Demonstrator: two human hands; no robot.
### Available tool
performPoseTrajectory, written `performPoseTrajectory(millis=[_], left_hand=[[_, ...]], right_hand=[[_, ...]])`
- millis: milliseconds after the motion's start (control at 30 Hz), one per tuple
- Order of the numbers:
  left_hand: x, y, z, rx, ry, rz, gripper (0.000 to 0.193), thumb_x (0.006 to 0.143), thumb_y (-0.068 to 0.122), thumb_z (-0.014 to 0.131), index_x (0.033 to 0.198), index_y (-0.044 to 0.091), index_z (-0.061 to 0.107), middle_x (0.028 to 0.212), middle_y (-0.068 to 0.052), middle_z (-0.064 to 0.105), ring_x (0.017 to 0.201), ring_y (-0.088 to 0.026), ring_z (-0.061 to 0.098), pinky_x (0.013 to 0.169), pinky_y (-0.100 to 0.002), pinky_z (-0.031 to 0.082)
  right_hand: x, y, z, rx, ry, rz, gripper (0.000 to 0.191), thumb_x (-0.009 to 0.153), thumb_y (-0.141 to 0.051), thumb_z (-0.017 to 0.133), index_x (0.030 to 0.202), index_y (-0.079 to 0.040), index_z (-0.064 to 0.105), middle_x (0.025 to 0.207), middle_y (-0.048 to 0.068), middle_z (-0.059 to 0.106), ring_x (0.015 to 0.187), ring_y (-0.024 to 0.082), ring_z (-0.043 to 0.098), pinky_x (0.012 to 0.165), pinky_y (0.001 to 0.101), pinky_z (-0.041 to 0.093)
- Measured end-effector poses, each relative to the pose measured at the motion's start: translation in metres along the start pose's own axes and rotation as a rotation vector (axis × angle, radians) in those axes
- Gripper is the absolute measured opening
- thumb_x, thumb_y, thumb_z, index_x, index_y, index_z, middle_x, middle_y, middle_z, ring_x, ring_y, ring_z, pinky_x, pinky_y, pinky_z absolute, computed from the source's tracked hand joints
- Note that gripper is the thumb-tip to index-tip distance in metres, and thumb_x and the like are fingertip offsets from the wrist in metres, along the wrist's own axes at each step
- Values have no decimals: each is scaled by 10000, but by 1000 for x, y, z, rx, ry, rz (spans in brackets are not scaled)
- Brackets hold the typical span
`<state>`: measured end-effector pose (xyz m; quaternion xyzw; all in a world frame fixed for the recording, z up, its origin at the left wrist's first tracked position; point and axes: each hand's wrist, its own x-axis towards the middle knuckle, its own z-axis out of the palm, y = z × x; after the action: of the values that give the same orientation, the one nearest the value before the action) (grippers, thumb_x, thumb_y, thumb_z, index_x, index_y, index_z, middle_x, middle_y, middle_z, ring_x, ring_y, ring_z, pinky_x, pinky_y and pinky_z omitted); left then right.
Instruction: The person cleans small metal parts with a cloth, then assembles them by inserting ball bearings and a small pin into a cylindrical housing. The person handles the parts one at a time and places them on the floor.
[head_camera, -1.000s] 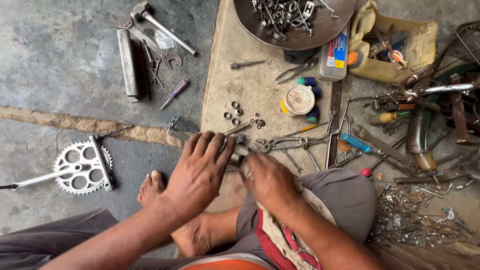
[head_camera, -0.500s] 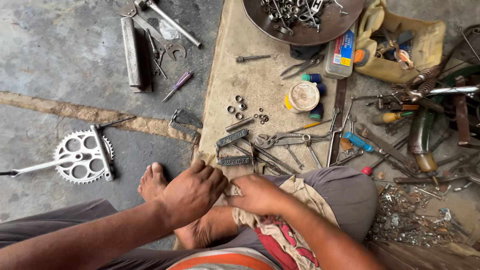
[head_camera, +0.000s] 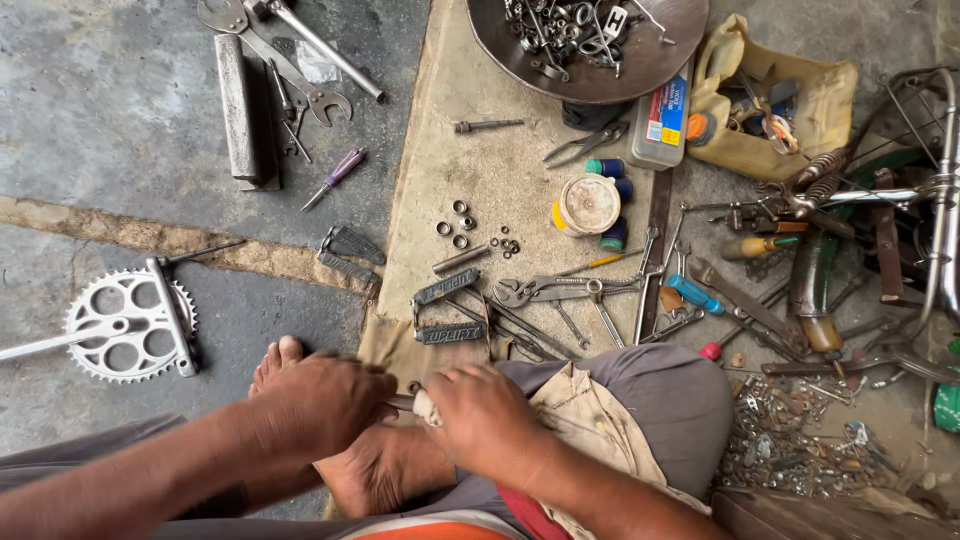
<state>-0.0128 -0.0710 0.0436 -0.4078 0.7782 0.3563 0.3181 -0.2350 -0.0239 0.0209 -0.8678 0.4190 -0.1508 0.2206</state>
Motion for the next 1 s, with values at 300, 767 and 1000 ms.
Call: performPoseTrajectory(millis=[300,767,1000], left_hand=[[22,-27,26,492,944,543,297,817,251,596,1090,138,626,1188,-102,627,1245,-323,561,1098,-624,342],[138,-12,-23,-88,703,-78,285,1026,311,463,1103,96,633,1041,-134,687,1029,-304,621,918,-464,469],[170,4,-35,27,525,-117,341,1075,250,378,1324,84,541,1165,-150,653,1107,-292,592,961,-440,451]], right_hand=[[5,47,-24,792,-758,536,393,897,-437,712,928,-46,728,772,88,742,711,134,691,671,339,565],[18,54,-48,82,-371,621,451,925,-434,713,1118,-35,627,742,177,742,629,312,716,627,448,570],[-18,63,-79,316,-305,1378,516,963,-421,702,1385,-166,551,847,130,735,653,270,708,590,436,571]])
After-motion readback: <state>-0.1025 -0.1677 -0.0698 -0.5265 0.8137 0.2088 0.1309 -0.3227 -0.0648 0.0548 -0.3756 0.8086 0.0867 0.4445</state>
